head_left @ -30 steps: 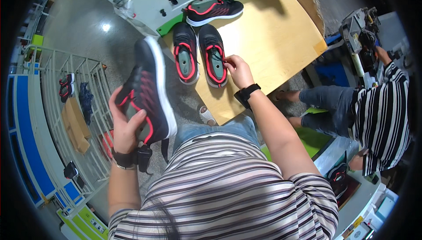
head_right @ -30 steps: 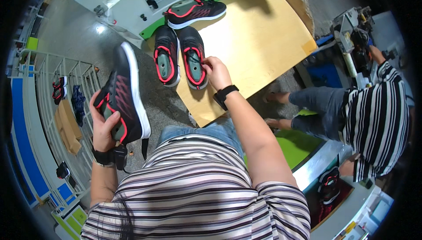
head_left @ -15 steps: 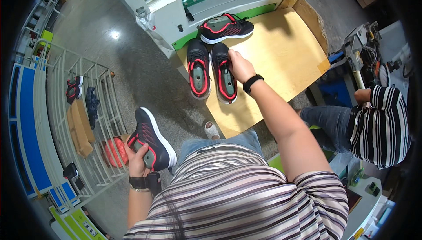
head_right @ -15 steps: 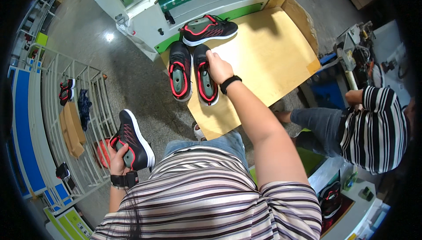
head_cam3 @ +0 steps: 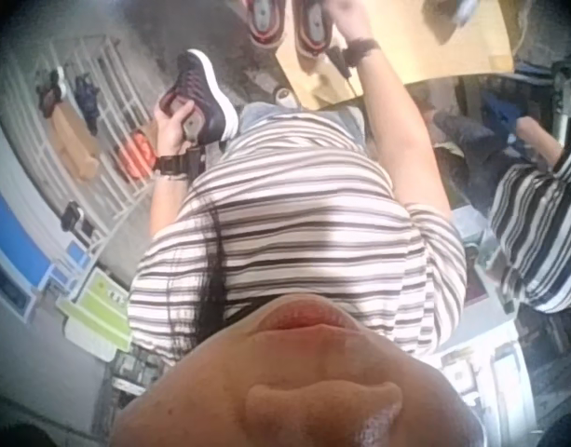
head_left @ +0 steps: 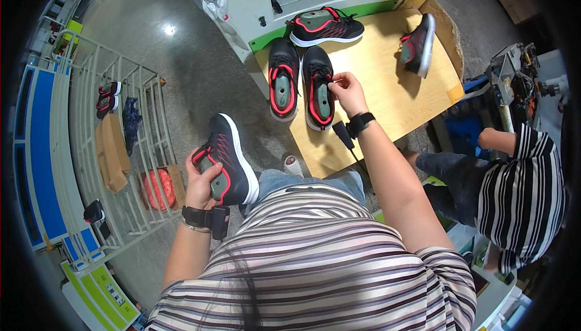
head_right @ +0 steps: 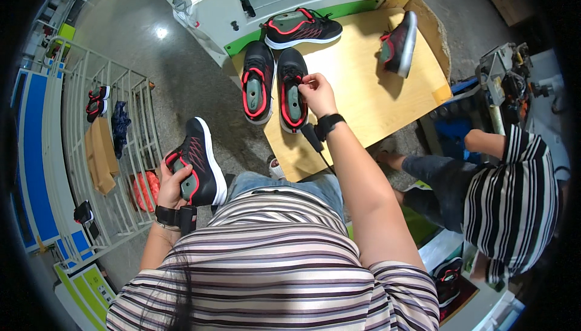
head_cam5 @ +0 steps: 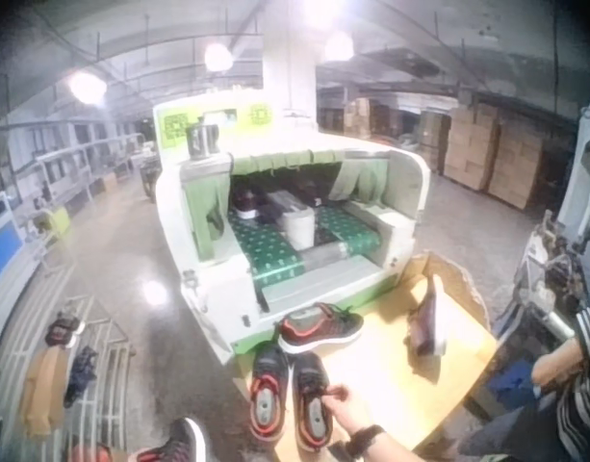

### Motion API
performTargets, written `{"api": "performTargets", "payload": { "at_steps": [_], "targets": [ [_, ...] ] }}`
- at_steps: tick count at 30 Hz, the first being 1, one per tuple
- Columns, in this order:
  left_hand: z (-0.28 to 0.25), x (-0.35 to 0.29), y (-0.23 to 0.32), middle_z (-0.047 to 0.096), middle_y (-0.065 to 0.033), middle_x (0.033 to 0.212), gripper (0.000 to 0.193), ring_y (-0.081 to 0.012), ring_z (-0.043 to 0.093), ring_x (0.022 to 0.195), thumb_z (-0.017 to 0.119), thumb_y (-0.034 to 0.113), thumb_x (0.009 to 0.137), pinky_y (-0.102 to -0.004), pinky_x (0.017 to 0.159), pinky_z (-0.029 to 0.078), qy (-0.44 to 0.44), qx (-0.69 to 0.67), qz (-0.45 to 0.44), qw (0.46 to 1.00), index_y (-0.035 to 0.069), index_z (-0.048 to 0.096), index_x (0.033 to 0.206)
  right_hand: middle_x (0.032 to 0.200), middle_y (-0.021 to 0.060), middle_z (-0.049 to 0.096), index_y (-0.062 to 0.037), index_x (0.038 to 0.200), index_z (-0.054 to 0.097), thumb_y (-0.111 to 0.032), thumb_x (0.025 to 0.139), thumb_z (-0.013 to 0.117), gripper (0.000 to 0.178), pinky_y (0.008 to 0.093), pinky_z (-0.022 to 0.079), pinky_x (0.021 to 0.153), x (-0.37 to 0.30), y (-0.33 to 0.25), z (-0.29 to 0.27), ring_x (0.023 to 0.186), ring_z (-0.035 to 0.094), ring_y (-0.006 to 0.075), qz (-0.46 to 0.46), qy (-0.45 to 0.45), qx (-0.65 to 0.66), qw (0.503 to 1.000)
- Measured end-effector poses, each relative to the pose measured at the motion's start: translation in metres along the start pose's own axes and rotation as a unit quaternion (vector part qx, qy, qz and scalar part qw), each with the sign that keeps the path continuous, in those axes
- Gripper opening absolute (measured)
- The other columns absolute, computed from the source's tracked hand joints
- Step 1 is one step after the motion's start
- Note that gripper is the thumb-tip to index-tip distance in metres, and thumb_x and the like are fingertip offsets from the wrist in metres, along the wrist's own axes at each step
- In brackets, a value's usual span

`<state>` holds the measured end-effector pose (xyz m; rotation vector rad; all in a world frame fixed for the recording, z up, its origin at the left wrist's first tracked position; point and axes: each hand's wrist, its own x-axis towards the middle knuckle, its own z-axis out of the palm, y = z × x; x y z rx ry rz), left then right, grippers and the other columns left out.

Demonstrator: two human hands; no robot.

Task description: The person picks up shoes from a table, places them into a machine, and then removes them to pull the laces before placing them onto a rack.

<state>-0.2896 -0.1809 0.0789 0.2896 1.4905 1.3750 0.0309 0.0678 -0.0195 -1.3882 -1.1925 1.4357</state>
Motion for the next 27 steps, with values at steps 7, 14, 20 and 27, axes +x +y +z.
{"api": "performTargets", "payload": {
  "at_steps": [7, 14, 20, 27],
  "targets": [
    [0.011, 0.0, 0.001, 0.053, -0.0103, 0.12, 0.069, -0.0224, 0.059, 0.104, 0.07, -0.006, 0.08, -0.0365, 0.086, 0.054, 0.001, 0.012, -0.004, 1.0, 0.012, 0.038, 0.138, 0.095, 0.014, 0.063, -0.0028, 0.096, 0.069, -0.017, 0.09, 0.063, 0.016, 0.0412, 0.05, 0.081, -0.037, -0.029, 0.024, 0.093, 0.061, 0.0325, -0.312, 0.026, -0.44, 0.842],
    [0.011, 0.001, -0.001, 0.052, -0.0109, 0.123, 0.071, -0.0236, 0.058, 0.108, 0.071, -0.006, 0.08, -0.0373, 0.089, 0.053, 0.01, 0.028, -0.005, 1.0, 0.011, 0.036, 0.139, 0.1, 0.0184, 0.049, 0.0024, 0.098, 0.047, -0.011, 0.087, 0.058, 0.02, 0.0403, 0.045, 0.078, -0.038, -0.01, 0.015, 0.087, 0.052, 0.0308, -0.171, 0.165, -0.156, 0.959],
    [0.026, 0.011, -0.001, 0.054, -0.0112, 0.124, 0.07, -0.0244, 0.058, 0.11, 0.07, -0.005, 0.08, -0.0377, 0.093, 0.052, 0.006, 0.042, 0.0, 0.999, 0.01, 0.037, 0.139, 0.099, 0.0125, 0.051, -0.0002, 0.114, 0.047, -0.007, 0.087, 0.059, 0.031, 0.034, 0.045, 0.08, -0.03, -0.035, 0.023, 0.089, 0.052, 0.022, -0.106, 0.143, -0.051, 0.983],
    [0.041, 0.01, 0.004, 0.055, -0.0103, 0.125, 0.07, -0.024, 0.058, 0.112, 0.07, -0.006, 0.079, -0.0372, 0.096, 0.05, -0.011, 0.042, 0.016, 0.999, 0.009, 0.039, 0.139, 0.11, 0.0124, 0.052, -0.0045, 0.116, 0.058, 0.0, 0.084, 0.056, 0.032, 0.037, 0.045, 0.09, -0.014, 0.016, -0.046, 0.1, 0.052, 0.0248, -0.207, 0.208, -0.133, 0.947]
  ]
}}
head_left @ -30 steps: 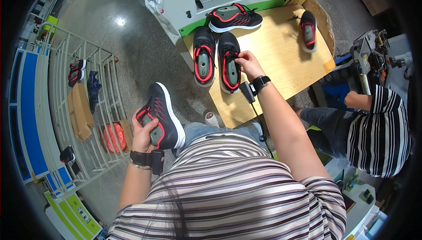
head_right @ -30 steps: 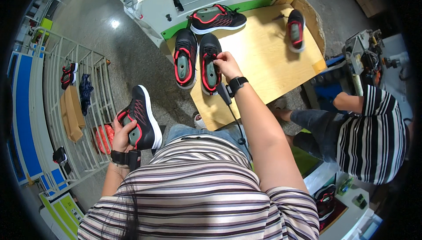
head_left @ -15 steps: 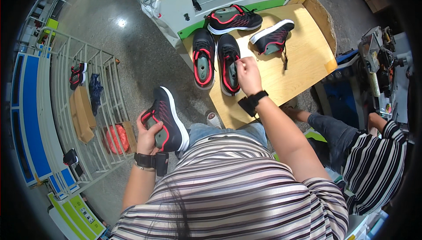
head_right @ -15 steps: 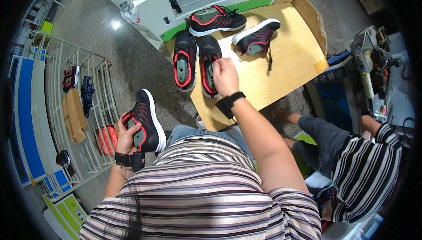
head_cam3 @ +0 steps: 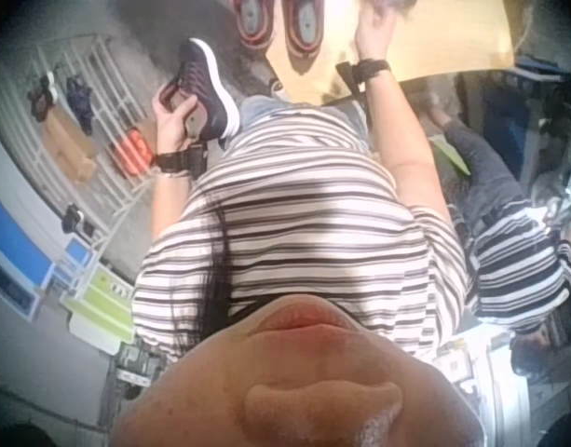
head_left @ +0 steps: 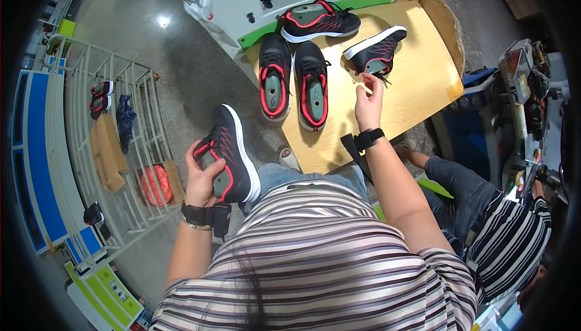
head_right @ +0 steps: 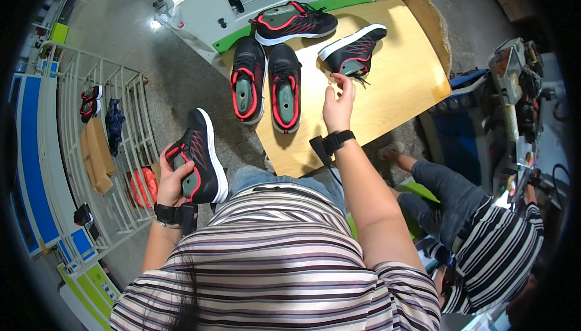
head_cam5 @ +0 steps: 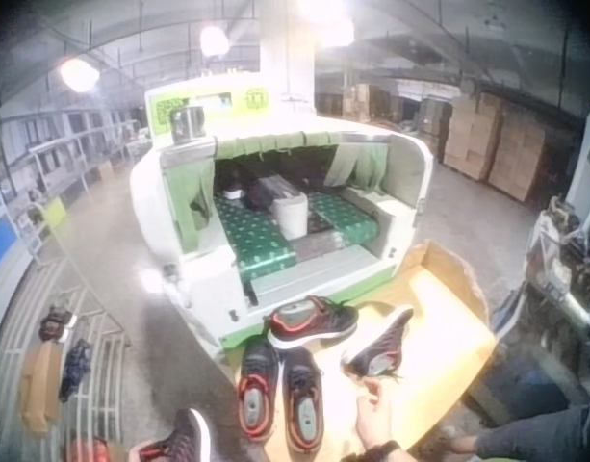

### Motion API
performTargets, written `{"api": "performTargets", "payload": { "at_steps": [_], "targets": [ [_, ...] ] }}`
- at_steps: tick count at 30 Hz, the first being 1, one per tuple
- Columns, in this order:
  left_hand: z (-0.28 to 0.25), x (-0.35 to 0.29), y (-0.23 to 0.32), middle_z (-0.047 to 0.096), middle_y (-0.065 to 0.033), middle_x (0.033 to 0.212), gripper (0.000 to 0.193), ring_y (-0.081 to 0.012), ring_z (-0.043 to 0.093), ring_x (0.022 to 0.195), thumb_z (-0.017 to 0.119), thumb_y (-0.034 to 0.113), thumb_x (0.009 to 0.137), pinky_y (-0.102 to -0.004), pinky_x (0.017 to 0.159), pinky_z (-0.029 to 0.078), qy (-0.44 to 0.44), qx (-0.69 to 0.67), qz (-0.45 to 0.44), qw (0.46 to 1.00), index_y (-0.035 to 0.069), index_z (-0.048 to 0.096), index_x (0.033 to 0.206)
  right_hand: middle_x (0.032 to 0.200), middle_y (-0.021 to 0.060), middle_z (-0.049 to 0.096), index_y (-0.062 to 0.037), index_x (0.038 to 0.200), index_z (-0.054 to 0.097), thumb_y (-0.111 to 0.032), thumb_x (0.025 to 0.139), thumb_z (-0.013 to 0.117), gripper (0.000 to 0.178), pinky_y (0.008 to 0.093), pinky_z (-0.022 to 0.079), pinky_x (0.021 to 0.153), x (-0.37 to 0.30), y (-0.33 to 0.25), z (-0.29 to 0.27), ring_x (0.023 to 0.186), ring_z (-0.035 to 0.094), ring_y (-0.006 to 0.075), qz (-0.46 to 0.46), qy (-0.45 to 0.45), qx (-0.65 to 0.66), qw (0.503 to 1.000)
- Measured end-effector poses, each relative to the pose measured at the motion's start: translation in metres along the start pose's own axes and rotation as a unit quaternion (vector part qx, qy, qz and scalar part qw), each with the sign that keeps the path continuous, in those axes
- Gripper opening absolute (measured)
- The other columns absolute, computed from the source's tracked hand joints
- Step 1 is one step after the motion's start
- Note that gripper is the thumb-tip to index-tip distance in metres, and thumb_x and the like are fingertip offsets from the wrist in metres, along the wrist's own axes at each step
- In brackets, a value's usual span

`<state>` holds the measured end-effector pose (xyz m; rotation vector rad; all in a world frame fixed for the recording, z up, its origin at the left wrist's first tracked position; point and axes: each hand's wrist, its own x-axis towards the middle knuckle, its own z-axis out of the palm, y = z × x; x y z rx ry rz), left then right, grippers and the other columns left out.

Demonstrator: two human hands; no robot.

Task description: The person picks up shoes from a table, places them into a machine, and then removes them to pull the laces before placing them onto a rack.

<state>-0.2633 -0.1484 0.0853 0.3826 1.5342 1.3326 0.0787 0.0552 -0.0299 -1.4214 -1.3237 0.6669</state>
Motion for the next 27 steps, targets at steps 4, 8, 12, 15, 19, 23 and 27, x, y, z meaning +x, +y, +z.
{"api": "performTargets", "payload": {
  "at_steps": [4, 8, 12, 15, 19, 23, 27],
  "targets": [
    [0.006, 0.002, 0.0, 0.054, -0.0102, 0.126, 0.071, -0.024, 0.057, 0.113, 0.071, -0.006, 0.079, -0.0376, 0.097, 0.05, -0.003, 0.007, -0.012, 1.0, 0.009, 0.038, 0.14, 0.112, 0.0156, 0.052, -0.0112, 0.121, 0.063, 0.004, 0.082, 0.064, 0.042, 0.0351, 0.051, 0.081, 0.028, -0.015, 0.019, 0.102, 0.055, 0.0307, -0.087, -0.102, -0.1, 0.986],
    [0.011, 0.002, 0.004, 0.054, -0.0105, 0.126, 0.072, -0.024, 0.057, 0.114, 0.071, -0.006, 0.079, -0.0378, 0.096, 0.05, -0.018, 0.015, -0.023, 0.999, 0.009, 0.037, 0.141, 0.1, 0.0161, 0.058, -0.007, 0.114, 0.065, -0.001, 0.081, 0.069, 0.035, 0.0368, 0.052, 0.077, 0.038, -0.024, 0.032, 0.085, 0.061, 0.0326, -0.061, -0.235, -0.102, 0.965],
    [0.008, -0.004, 0.003, 0.053, -0.0108, 0.127, 0.073, -0.0241, 0.058, 0.113, 0.07, -0.006, 0.079, -0.0376, 0.095, 0.051, 0.003, 0.017, -0.009, 1.0, 0.009, 0.036, 0.142, 0.086, 0.0094, 0.069, 0.0032, 0.099, 0.061, 0.0, 0.085, 0.07, 0.017, 0.0291, 0.057, 0.069, 0.038, -0.039, 0.025, 0.075, 0.069, 0.0178, 0.156, -0.223, 0.161, 0.949],
    [0.004, -0.005, 0.0, 0.053, -0.0108, 0.127, 0.073, -0.024, 0.058, 0.112, 0.07, -0.006, 0.079, -0.0375, 0.094, 0.051, 0.009, 0.022, -0.018, 1.0, 0.009, 0.036, 0.142, 0.089, 0.0101, 0.068, 0.0019, 0.098, 0.058, 0.001, 0.086, 0.07, 0.017, 0.0293, 0.059, 0.073, 0.03, -0.067, 0.026, 0.079, 0.07, 0.02, 0.283, -0.256, 0.296, 0.875],
    [-0.003, -0.003, -0.006, 0.054, -0.0106, 0.125, 0.072, -0.0235, 0.058, 0.111, 0.07, -0.006, 0.08, -0.0374, 0.094, 0.051, 0.01, 0.026, -0.017, 0.999, 0.009, 0.036, 0.141, 0.095, 0.0116, 0.068, 0.0012, 0.104, 0.055, 0.002, 0.088, 0.068, 0.02, 0.0326, 0.06, 0.082, 0.024, -0.055, 0.036, 0.089, 0.07, 0.0239, 0.346, -0.207, 0.405, 0.821],
    [-0.009, -0.008, -0.008, 0.054, -0.0106, 0.124, 0.071, -0.0232, 0.059, 0.109, 0.07, -0.006, 0.08, -0.0371, 0.093, 0.052, 0.018, 0.011, -0.034, 0.999, 0.01, 0.037, 0.14, 0.096, 0.0132, 0.067, 0.0008, 0.104, 0.053, 0.002, 0.09, 0.065, 0.019, 0.0353, 0.06, 0.088, 0.021, -0.077, 0.031, 0.094, 0.07, 0.026, 0.397, -0.197, 0.511, 0.737],
    [-0.023, 0.002, -0.021, 0.055, -0.0111, 0.124, 0.07, -0.0242, 0.06, 0.108, 0.07, -0.006, 0.08, -0.038, 0.091, 0.053, 0.017, 0.027, -0.018, 0.999, 0.01, 0.037, 0.14, 0.089, 0.0133, 0.066, 0.0026, 0.096, 0.052, 0.003, 0.088, 0.066, 0.016, 0.0298, 0.06, 0.069, 0.012, -0.037, 0.035, 0.077, 0.07, 0.0211, 0.255, -0.186, 0.239, 0.918]
  ]
}}
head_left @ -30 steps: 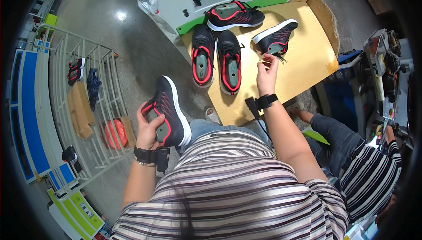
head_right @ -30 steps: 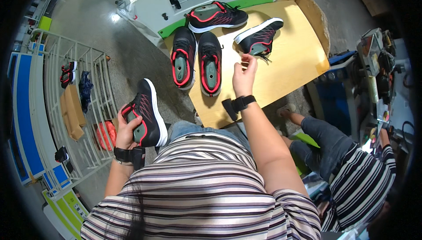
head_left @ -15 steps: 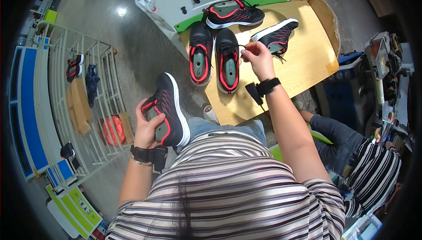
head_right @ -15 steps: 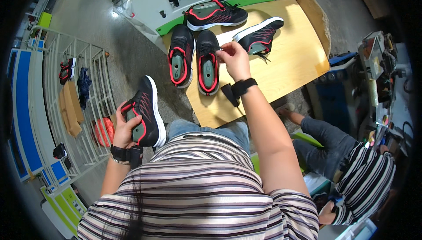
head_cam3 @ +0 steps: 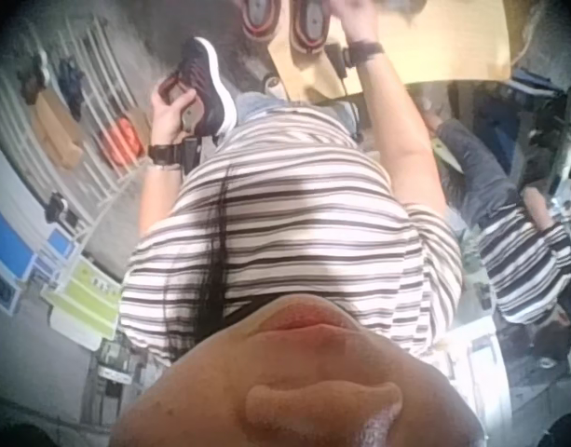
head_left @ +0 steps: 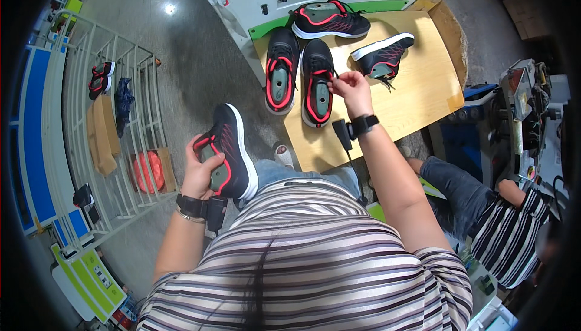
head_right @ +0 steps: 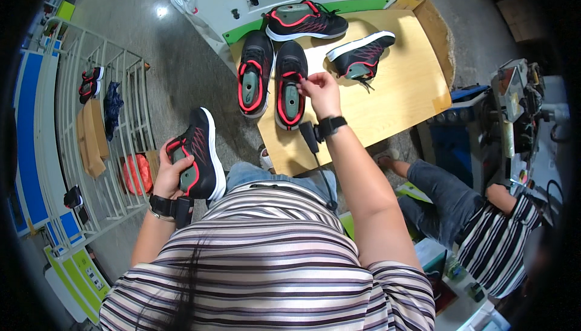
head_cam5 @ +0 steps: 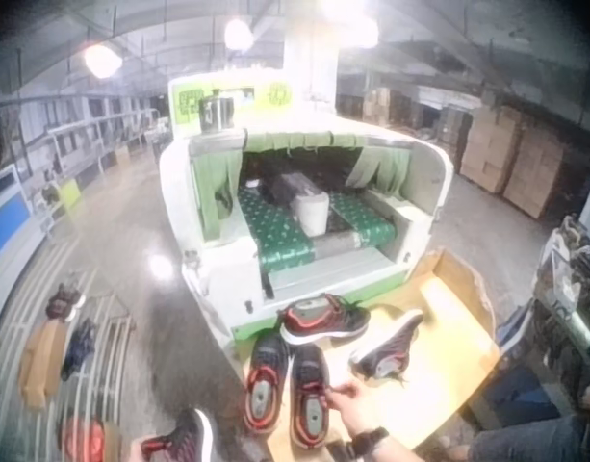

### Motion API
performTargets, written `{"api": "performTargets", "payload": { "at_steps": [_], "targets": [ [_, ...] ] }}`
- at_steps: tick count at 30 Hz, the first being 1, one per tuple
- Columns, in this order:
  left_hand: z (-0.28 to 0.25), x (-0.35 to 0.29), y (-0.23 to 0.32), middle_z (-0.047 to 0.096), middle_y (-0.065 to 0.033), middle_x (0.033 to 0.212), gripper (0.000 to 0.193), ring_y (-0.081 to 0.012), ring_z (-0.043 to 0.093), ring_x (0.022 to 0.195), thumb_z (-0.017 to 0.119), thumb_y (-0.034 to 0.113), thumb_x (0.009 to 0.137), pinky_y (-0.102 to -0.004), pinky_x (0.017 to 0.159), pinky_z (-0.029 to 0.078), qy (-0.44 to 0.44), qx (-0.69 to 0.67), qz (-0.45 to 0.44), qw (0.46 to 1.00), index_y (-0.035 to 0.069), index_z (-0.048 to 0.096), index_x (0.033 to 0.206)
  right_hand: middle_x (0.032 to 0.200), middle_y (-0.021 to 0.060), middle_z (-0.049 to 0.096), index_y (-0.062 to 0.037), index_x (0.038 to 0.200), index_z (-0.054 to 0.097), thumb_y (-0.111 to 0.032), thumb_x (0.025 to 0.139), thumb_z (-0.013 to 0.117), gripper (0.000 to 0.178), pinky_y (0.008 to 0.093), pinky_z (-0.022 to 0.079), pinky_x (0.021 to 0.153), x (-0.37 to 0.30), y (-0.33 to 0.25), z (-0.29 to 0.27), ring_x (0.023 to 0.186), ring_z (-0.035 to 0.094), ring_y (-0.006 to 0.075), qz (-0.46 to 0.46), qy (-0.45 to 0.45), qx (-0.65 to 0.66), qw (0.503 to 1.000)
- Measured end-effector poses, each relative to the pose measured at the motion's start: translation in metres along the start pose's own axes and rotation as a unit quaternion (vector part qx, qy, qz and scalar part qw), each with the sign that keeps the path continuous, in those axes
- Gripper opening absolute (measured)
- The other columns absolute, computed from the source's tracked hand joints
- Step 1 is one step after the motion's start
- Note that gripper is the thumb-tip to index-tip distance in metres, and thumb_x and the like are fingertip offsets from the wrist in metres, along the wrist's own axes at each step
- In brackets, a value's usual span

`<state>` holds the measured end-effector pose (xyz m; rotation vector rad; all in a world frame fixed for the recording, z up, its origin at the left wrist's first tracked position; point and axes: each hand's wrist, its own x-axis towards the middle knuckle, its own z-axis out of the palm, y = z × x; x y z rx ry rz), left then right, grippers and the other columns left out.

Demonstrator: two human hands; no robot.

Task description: The person picks up shoes from a table, places them into a machine, and then removes them to pull the laces before placing them onto a rack.

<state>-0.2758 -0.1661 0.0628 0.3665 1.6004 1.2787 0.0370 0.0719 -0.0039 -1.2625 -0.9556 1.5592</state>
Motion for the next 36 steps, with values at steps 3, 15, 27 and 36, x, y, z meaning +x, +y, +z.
{"api": "performTargets", "payload": {
  "at_steps": [3, 15, 27, 36],
  "targets": [
    [0.007, -0.004, 0.007, 0.055, -0.0114, 0.123, 0.07, -0.0245, 0.06, 0.108, 0.07, -0.006, 0.08, -0.0383, 0.092, 0.053, 0.009, -0.026, -0.016, 0.999, 0.01, 0.038, 0.14, 0.083, 0.0067, 0.065, 0.001, 0.096, 0.056, 0.001, 0.085, 0.067, 0.015, 0.0251, 0.055, 0.068, -0.004, 0.023, -0.007, 0.075, 0.066, 0.0134, -0.052, 0.011, -0.038, 0.998],
    [0.017, -0.007, 0.029, 0.05, -0.0109, 0.127, 0.072, -0.0224, 0.055, 0.113, 0.07, -0.006, 0.08, -0.0364, 0.093, 0.051, -0.001, -0.021, 0.018, 1.0, 0.009, 0.034, 0.14, 0.152, 0.0286, 0.022, -0.0123, 0.151, 0.023, -0.021, 0.076, 0.074, 0.091, 0.0535, 0.02, 0.116, -0.067, 0.005, 0.065, 0.145, 0.017, 0.0441, -0.255, 0.081, -0.472, 0.84],
    [0.131, 0.031, 0.135, 0.05, -0.0126, 0.134, 0.079, -0.0228, 0.049, 0.124, 0.072, 0.0, 0.076, -0.0371, 0.108, 0.037, -0.164, 0.015, 0.122, 0.979, 0.006, 0.033, 0.144, 0.145, 0.015, 0.044, -0.0033, 0.156, 0.015, 0.0, 0.08, 0.072, 0.095, 0.0322, 0.036, 0.108, -0.029, -0.063, -0.029, 0.129, 0.044, 0.0179, 0.033, -0.075, -0.068, 0.994],
    [0.309, 0.158, 0.248, 0.055, -0.0136, 0.12, 0.074, -0.0222, 0.062, 0.1, 0.066, -0.011, 0.078, -0.0348, 0.084, 0.056, -0.152, -0.007, 0.349, 0.925, 0.007, 0.032, 0.14, 0.131, 0.027, 0.055, -0.013, 0.156, 0.023, -0.005, 0.078, 0.064, 0.088, 0.0354, 0.044, 0.101, 0.177, -0.267, -0.021, 0.12, 0.057, 0.0348, -0.417, -0.012, -0.326, 0.848]
  ]
}}
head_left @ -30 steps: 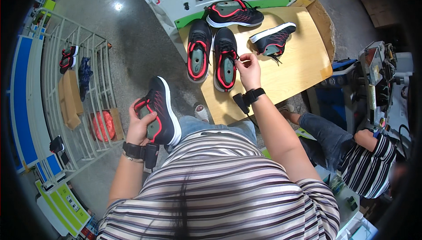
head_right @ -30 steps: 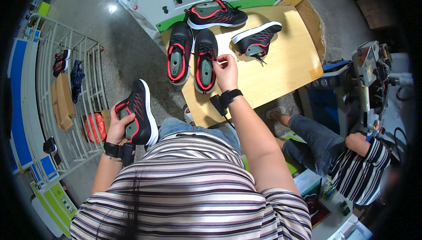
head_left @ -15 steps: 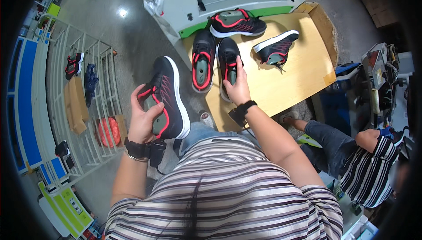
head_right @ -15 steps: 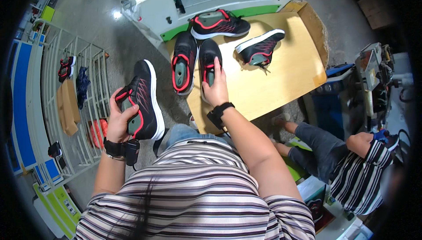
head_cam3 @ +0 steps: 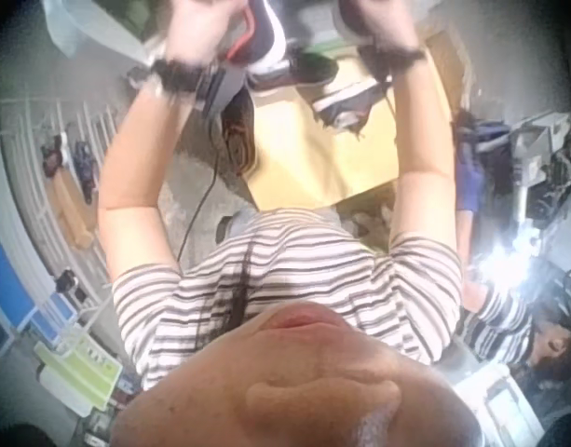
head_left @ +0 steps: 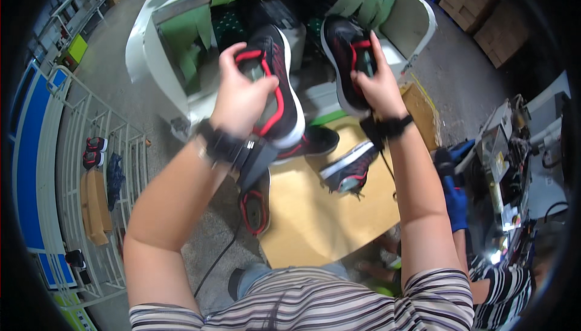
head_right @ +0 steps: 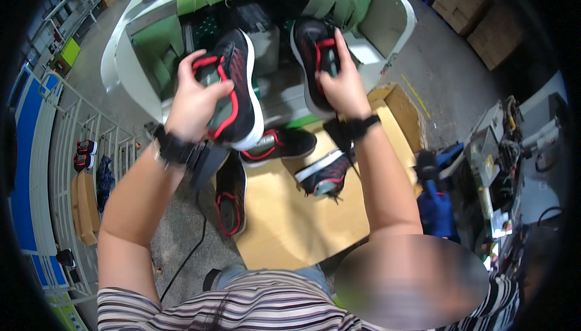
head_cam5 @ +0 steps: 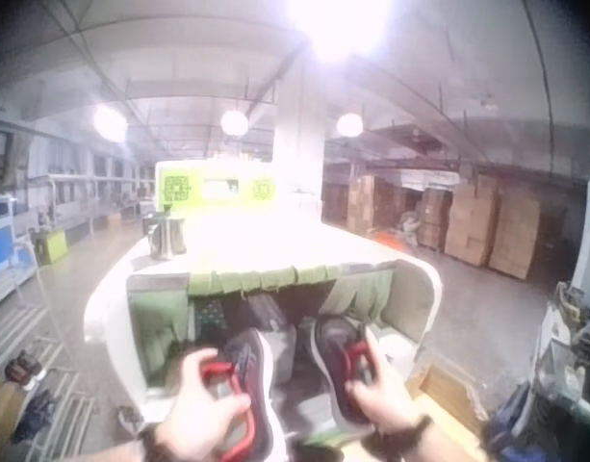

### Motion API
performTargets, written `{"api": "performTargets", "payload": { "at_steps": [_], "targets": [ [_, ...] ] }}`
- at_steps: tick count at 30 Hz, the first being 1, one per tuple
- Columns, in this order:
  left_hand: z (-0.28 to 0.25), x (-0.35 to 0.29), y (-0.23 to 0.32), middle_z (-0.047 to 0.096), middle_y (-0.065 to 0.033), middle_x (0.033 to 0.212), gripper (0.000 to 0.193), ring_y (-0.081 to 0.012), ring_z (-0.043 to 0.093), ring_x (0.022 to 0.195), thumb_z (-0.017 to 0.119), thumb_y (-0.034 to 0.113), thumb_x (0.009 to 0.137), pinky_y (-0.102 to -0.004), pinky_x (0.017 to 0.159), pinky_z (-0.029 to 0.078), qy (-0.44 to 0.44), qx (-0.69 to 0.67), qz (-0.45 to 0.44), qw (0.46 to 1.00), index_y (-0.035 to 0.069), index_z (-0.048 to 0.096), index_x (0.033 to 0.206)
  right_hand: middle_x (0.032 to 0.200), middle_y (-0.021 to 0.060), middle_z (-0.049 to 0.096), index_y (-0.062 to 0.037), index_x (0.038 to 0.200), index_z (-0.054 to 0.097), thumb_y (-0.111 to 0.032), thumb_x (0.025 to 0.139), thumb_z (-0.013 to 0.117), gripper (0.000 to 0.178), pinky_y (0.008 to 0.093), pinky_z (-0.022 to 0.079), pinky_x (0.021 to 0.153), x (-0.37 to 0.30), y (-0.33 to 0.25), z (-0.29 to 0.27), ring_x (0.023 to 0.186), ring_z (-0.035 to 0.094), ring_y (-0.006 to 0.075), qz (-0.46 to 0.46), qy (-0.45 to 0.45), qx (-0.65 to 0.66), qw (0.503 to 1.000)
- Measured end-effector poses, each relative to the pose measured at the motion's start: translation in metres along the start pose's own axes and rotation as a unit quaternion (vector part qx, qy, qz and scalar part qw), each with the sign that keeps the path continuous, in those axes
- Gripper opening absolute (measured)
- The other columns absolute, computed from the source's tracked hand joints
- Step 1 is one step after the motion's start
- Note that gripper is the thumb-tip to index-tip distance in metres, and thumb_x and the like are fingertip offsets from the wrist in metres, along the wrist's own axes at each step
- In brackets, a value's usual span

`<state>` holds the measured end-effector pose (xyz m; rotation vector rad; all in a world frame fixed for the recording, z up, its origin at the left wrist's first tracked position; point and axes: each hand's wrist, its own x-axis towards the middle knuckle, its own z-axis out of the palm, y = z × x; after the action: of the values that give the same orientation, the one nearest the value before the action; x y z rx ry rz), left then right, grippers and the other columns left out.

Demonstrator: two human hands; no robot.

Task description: The person picks up shoes from a table, places them into a machine, and then removes them to pull the laces before placing them onto a rack.

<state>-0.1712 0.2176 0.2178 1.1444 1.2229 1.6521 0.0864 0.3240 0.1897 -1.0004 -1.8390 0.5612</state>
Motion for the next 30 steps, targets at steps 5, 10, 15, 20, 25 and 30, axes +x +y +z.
{"api": "performTargets", "payload": {
  "at_steps": [5, 10, 15, 20, 25, 30],
  "targets": [
    [0.029, 0.142, -0.074, 0.026, -0.02, 0.147, 0.085, -0.047, 0.039, 0.132, 0.071, 0.007, 0.074, -0.0487, 0.109, 0.04, 0.14, 0.38, -0.119, 0.906, 0.028, 0.029, 0.144, 0.143, 0.0232, 0.049, -0.0108, 0.157, 0.012, -0.018, 0.068, 0.078, 0.111, 0.0342, 0.041, 0.106, 0.146, 0.086, 0.016, 0.128, 0.053, 0.0332, 0.122, -0.145, -0.173, 0.967],
    [-0.002, 0.163, -0.066, 0.021, -0.025, 0.153, 0.105, -0.0375, 0.032, 0.141, 0.084, 0.024, 0.07, -0.0446, 0.115, 0.031, 0.104, 0.324, -0.12, 0.933, 0.019, 0.019, 0.153, 0.146, 0.0215, 0.044, -0.0135, 0.157, 0.01, -0.033, 0.077, 0.074, 0.104, 0.0516, 0.029, 0.112, 0.127, 0.064, 0.045, 0.136, 0.039, 0.0404, 0.165, 0.006, -0.222, 0.961],
    [-0.011, -0.045, -0.036, 0.029, -0.0252, 0.149, 0.084, -0.0358, 0.032, 0.14, 0.073, 0.016, 0.085, -0.0445, 0.115, 0.027, -0.047, 0.16, 0.011, 0.986, 0.007, 0.022, 0.151, 0.151, 0.0302, 0.028, -0.0108, 0.153, 0.024, -0.046, 0.077, 0.075, 0.099, 0.0648, 0.016, 0.112, -0.097, 0.034, 0.039, 0.142, 0.021, 0.0503, 0.144, 0.114, -0.251, 0.95],
    [-0.075, -0.177, -0.087, 0.027, -0.0217, 0.152, 0.081, -0.0359, 0.027, 0.143, 0.072, 0.025, 0.088, -0.0433, 0.116, 0.025, -0.092, 0.459, -0.039, 0.883, 0.005, 0.024, 0.151, 0.156, 0.0301, 0.016, -0.0239, 0.156, 0.01, -0.041, 0.063, 0.081, 0.118, 0.0535, 0.024, 0.115, -0.247, 0.063, 0.049, 0.142, 0.02, 0.0507, 0.482, 0.08, -0.168, 0.856],
    [-0.087, -0.216, -0.136, 0.018, -0.0299, 0.153, 0.099, -0.041, 0.023, 0.143, 0.076, 0.035, 0.084, -0.0433, 0.116, 0.025, -0.023, 0.35, -0.232, 0.907, -0.001, 0.014, 0.152, 0.153, 0.0304, 0.021, -0.0256, 0.156, 0.012, -0.034, 0.062, 0.084, 0.118, 0.0555, 0.03, 0.108, -0.266, 0.002, 0.026, 0.136, 0.031, 0.0476, 0.454, -0.008, -0.258, 0.853],
    [-0.068, -0.232, -0.178, 0.04, -0.0277, 0.14, 0.104, -0.0353, 0.05, 0.122, 0.078, 0.013, 0.073, -0.0392, 0.105, 0.04, 0.008, 0.255, -0.202, 0.946, 0.002, 0.011, 0.151, 0.149, 0.0288, 0.029, -0.0111, 0.156, 0.01, -0.023, 0.069, 0.084, 0.114, 0.0496, 0.035, 0.106, -0.329, -0.033, 0.041, 0.128, 0.039, 0.0452, 0.289, 0.0, -0.134, 0.948]
  ]
}}
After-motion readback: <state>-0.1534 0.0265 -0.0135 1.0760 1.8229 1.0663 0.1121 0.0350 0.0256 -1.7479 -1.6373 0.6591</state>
